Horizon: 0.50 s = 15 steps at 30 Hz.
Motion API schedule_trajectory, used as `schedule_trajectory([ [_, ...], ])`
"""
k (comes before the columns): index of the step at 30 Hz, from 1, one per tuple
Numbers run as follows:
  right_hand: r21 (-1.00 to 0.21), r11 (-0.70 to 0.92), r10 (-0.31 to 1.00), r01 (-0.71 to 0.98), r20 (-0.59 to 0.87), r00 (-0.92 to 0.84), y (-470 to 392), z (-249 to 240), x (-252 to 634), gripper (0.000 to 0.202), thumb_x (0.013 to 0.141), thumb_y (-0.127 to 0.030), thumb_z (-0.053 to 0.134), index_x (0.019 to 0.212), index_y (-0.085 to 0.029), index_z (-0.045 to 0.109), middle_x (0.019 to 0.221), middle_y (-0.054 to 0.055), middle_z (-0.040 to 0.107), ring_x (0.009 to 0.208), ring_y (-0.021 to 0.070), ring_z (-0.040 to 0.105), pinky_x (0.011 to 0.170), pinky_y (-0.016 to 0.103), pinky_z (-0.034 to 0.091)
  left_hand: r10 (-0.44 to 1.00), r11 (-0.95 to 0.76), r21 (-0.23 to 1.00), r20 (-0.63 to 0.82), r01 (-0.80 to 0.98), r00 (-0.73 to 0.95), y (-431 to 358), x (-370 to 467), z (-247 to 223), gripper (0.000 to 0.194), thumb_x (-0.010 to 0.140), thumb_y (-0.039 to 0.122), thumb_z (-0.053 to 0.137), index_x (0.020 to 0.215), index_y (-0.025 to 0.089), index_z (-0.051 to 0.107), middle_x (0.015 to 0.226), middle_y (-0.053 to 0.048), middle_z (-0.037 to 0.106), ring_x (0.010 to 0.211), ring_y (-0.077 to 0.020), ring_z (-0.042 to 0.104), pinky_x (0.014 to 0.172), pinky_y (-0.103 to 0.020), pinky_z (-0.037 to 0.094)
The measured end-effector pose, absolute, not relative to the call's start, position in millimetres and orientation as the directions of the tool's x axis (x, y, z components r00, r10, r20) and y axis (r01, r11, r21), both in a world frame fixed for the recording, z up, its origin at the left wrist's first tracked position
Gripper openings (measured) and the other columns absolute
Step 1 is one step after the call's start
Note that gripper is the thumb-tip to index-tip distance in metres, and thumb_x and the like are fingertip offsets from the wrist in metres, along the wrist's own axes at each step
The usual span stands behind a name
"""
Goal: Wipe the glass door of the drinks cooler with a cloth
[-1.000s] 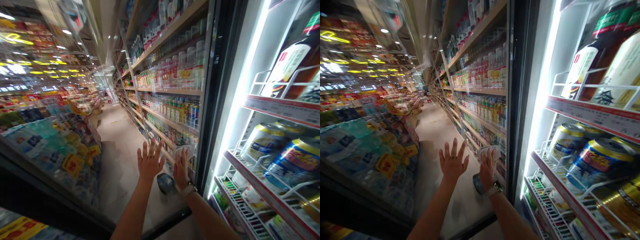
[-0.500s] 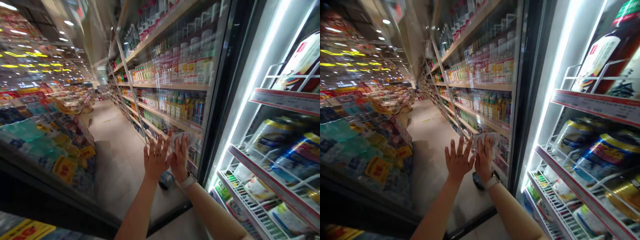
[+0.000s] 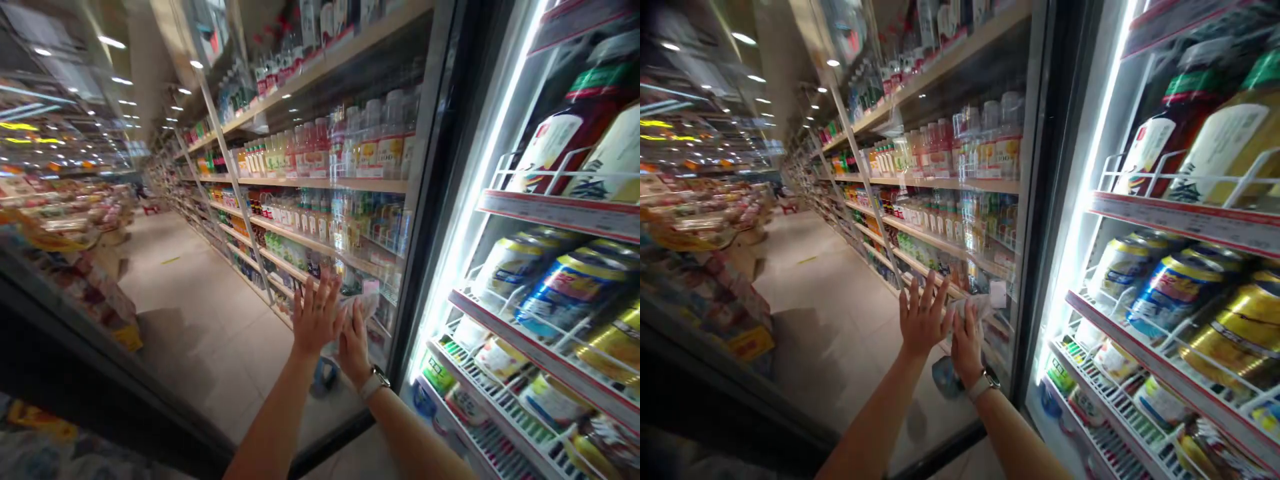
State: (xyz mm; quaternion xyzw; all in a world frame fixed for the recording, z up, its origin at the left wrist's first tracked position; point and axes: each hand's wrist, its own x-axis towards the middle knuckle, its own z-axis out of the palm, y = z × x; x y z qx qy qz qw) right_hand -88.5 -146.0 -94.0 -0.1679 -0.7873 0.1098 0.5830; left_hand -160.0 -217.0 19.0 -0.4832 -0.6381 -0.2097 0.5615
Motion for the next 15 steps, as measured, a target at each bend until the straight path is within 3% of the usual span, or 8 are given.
schedule_trajectory([
  [5,-0.392,0.914,0.403,0.101,0.906,-0.13,-128,-15,-106,0.062,0.101,-0.022,0.031,0.158,-0.03,0.008,0.168,0.007,0.002,0.153,0.0298,0.008,0.117,0.062,0.031,0.373,0.398,-0.268,0.921,0.878,0.112,-214,-171,20,0.059,0.096,0.041,0.046,0.152,0.023,0.035,0.155,-0.006,0.038,0.152,-0.0234,0.013,0.125,-0.042,0.001],
  [7,-0.411,0.904,0.423,0.114,0.9,-0.109,-124,-6,-112,0.062,0.102,-0.022,0.03,0.158,-0.03,0.007,0.168,0.006,0.001,0.153,0.0281,0.007,0.119,0.061,0.027,0.378,0.38,-0.267,0.919,0.885,0.115,-213,-174,20,0.06,0.096,0.04,0.045,0.152,0.023,0.034,0.155,-0.005,0.037,0.152,-0.0233,0.012,0.125,-0.042,0.0],
  [15,-0.44,0.865,0.472,0.24,0.877,-0.094,-158,-119,-118,0.066,0.099,-0.013,0.032,0.158,-0.028,0.009,0.167,0.009,0.006,0.153,0.0275,0.009,0.113,0.059,0.04,0.438,0.309,-0.24,0.895,0.92,0.086,-215,-179,19,0.065,0.095,0.041,0.048,0.154,0.026,0.027,0.156,-0.006,0.037,0.15,-0.0246,0.022,0.125,-0.044,-0.004],
])
